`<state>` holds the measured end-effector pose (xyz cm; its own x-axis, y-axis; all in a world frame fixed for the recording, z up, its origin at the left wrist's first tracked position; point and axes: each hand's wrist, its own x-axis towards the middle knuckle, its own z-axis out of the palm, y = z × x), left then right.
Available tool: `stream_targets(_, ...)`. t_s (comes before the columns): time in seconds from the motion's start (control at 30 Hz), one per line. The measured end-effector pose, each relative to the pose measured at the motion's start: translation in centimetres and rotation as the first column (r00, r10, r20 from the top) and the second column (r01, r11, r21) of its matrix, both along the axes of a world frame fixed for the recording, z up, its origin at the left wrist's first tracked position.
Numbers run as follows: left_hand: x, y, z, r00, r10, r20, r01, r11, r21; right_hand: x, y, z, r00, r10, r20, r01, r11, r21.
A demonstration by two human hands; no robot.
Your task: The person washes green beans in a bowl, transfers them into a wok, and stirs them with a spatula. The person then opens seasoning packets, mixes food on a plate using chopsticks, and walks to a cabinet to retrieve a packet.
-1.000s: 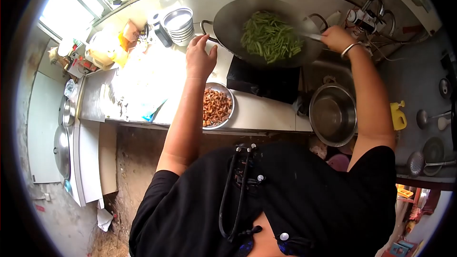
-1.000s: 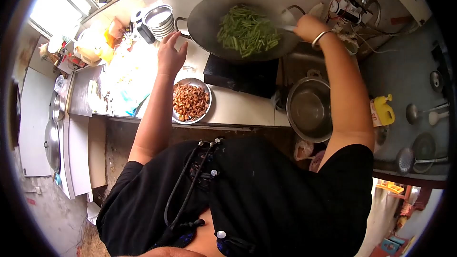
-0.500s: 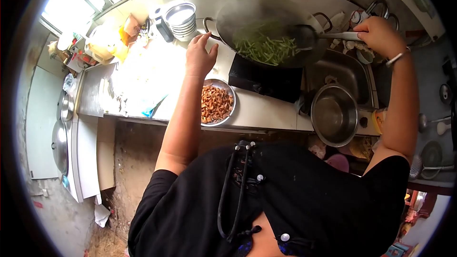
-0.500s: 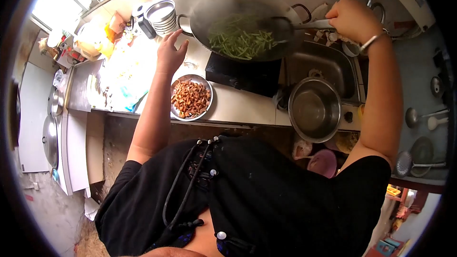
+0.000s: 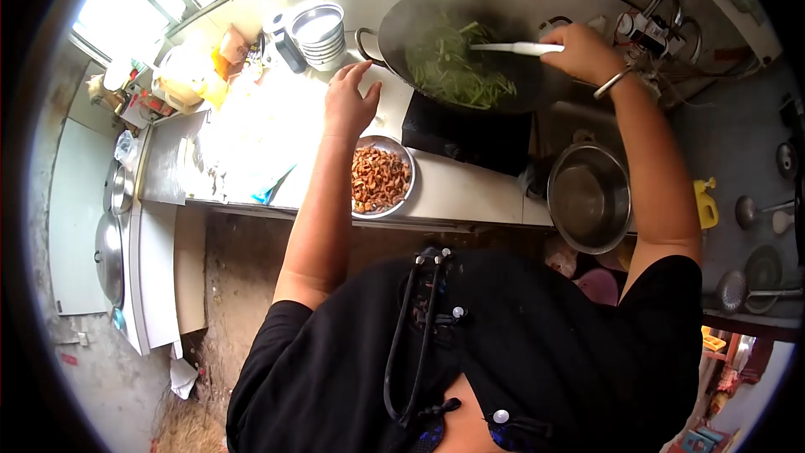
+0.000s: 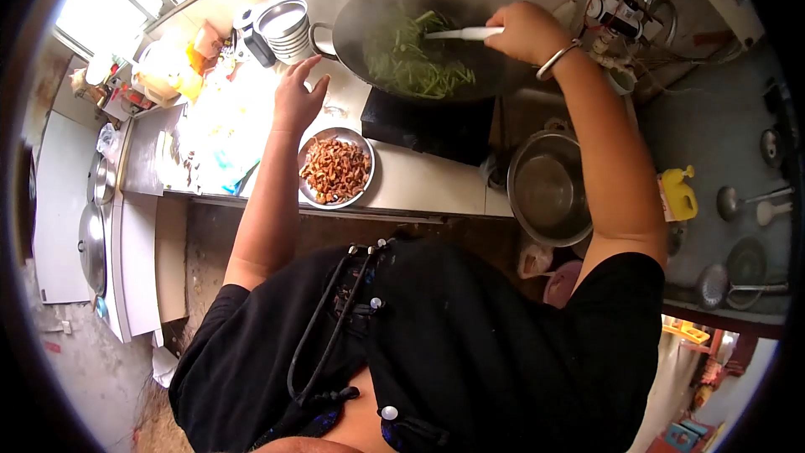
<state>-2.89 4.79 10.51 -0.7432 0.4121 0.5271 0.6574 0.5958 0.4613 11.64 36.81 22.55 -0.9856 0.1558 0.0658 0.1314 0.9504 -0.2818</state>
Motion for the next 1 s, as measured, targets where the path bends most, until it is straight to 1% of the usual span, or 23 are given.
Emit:
stream_targets(0.03,0.2,-0.1,0.0,1.000,-0.003,0.003,0.003,1.000,-0.003,0.7,-0.6,1.5,0.993,0.062,-0.096,-0.056,0.997,0.055)
stream_targets(0.07,0.4,-0.2,0.2,0.999,0.003,0.053,-0.004,1.000,0.011,1.2,-1.0,2.8,0.994,0.060,-0.091,-0.049,0.993,0.110)
stream_targets(0.1,0.5,-0.2,0.3,0.995,0.009,0.102,-0.012,1.000,0.028,2.1,-1.8,4.3,0.994,0.057,-0.090,-0.047,0.992,0.114)
stream_targets(0.17,0.5,-0.5,0.1,0.994,0.011,0.110,-0.015,0.999,0.036,4.3,-3.7,7.0,0.988,0.083,-0.129,-0.058,0.980,0.189)
stream_targets(0.23,0.6,-1.0,0.1,0.994,0.006,0.105,-0.012,0.998,0.058,6.1,-4.3,8.7,0.981,0.114,-0.156,-0.083,0.978,0.190)
stream_targets(0.3,0.4,-1.6,-0.2,0.996,0.017,0.091,-0.023,0.998,0.065,7.1,-4.9,9.2,0.973,0.143,-0.180,-0.109,0.976,0.186)
stream_targets(0.37,0.5,-1.9,0.0,0.995,0.042,0.095,-0.050,0.996,0.077,7.5,-5.4,9.5,0.985,0.154,-0.084,-0.140,0.979,0.148)
stream_targets(0.4,0.4,-1.9,-0.1,0.996,0.043,0.074,-0.048,0.996,0.073,7.0,-5.1,8.7,0.984,0.156,-0.083,-0.142,0.978,0.150)
stream_targets(0.47,0.6,-1.8,0.0,0.996,0.024,0.084,-0.031,0.996,0.083,5.2,-4.0,5.7,0.986,0.122,-0.112,-0.085,0.953,0.290)
stream_targets(0.5,0.7,-1.8,0.1,0.996,0.004,0.093,-0.012,0.996,0.093,4.5,-3.4,4.3,0.986,0.123,-0.114,-0.085,0.953,0.291)
stream_targets(0.57,1.2,-2.2,0.3,0.993,-0.011,0.116,0.002,0.997,0.080,3.5,-2.3,2.6,0.989,-0.014,-0.147,0.063,0.940,0.334)
stream_targets(0.6,1.4,-2.5,0.3,0.989,-0.027,0.144,0.018,0.998,0.062,3.4,-1.9,2.9,0.989,-0.009,-0.148,0.059,0.941,0.332)
stream_targets(0.67,1.5,-3.3,0.1,0.988,-0.020,0.152,0.011,0.998,0.060,3.6,-0.8,3.7,0.962,-0.199,-0.189,0.248,0.927,0.283)
stream_targets(0.7,1.5,-3.7,0.0,0.987,-0.021,0.158,0.011,0.998,0.062,3.7,0.7,4.0,0.948,-0.233,-0.218,0.290,0.913,0.288)
stream_targets(0.73,1.4,-4.0,-0.2,0.997,-0.022,0.068,0.018,0.998,0.056,3.5,2.3,4.0,0.935,-0.257,-0.244,0.327,0.892,0.313)
stream_targets(0.77,1.5,-4.1,-0.4,0.997,-0.020,0.069,0.016,0.998,0.055,3.2,3.8,3.8,0.921,-0.281,-0.271,0.364,0.868,0.337)
stream_targets(0.8,1.8,-4.2,-0.3,0.992,-0.024,0.123,0.015,0.997,0.074,2.6,5.4,3.3,0.921,-0.279,-0.272,0.363,0.869,0.336)
stream_targets(0.83,2.1,-4.2,-0.2,0.984,-0.029,0.176,0.013,0.995,0.094,1.9,7.1,2.3,0.917,-0.336,-0.217,0.393,0.857,0.334)
stream_targets(0.87,2.0,-4.3,-0.3,0.985,-0.027,0.172,0.011,0.995,0.094,0.9,8.0,1.3,0.906,-0.391,-0.162,0.423,0.843,0.332)
stream_targets(0.9,1.9,-4.4,-0.5,0.988,-0.037,0.147,0.024,0.996,0.091,-0.2,8.2,0.3,0.906,-0.389,-0.165,0.422,0.844,0.330)
stream_targets(0.97,2.1,-4.3,-0.7,0.991,-0.049,0.123,0.038,0.996,0.085,-1.8,8.0,-1.7,0.949,-0.309,0.060,0.297,0.941,0.160)
stream_targets(1.0,2.1,-4.2,-0.7,0.990,-0.056,0.128,0.045,0.995,0.089,-2.1,6.6,-2.6,0.953,-0.300,0.033,0.299,0.954,0.032)
